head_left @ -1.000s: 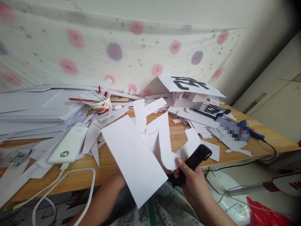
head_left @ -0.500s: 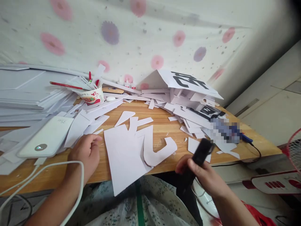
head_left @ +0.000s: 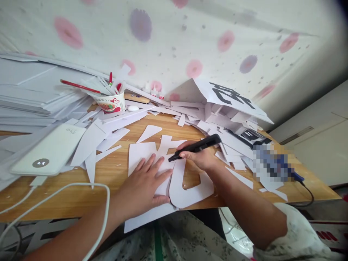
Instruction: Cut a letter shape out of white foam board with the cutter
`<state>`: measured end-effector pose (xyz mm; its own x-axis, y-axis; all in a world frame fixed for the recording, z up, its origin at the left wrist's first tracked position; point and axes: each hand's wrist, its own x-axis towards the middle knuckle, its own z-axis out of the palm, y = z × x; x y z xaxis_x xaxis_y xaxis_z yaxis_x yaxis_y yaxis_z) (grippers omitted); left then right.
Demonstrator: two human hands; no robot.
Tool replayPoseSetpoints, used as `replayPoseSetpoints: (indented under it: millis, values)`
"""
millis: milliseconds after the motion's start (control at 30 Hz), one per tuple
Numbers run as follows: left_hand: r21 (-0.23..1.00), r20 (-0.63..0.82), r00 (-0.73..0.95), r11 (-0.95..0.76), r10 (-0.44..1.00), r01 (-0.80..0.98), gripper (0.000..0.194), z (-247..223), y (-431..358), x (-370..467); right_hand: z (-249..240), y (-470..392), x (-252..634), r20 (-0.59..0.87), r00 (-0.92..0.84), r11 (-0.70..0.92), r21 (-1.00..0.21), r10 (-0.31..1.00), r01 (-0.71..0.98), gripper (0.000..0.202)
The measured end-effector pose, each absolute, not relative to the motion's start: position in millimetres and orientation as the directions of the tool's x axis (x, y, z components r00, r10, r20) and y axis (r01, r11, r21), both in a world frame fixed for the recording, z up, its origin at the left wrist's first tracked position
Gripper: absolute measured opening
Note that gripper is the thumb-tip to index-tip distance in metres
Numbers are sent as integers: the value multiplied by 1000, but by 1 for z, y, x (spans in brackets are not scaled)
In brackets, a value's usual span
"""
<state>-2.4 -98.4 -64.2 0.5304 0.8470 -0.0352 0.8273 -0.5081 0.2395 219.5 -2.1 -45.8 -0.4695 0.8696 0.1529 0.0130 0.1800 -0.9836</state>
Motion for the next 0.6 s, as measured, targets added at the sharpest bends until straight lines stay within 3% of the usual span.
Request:
replayPoseSetpoints:
  millis: [367, 600]
  values:
    - [245, 73, 567, -566, 820, 787, 78, -72, -93, -6, -78, 10, 228, 194, -556, 211, -977, 808, -34, 23]
    - [229, 133, 582, -596, 802, 770, 81, -81, -93, -7, -58, 12, 226, 266, -706, 374, -927, 656, -2, 21]
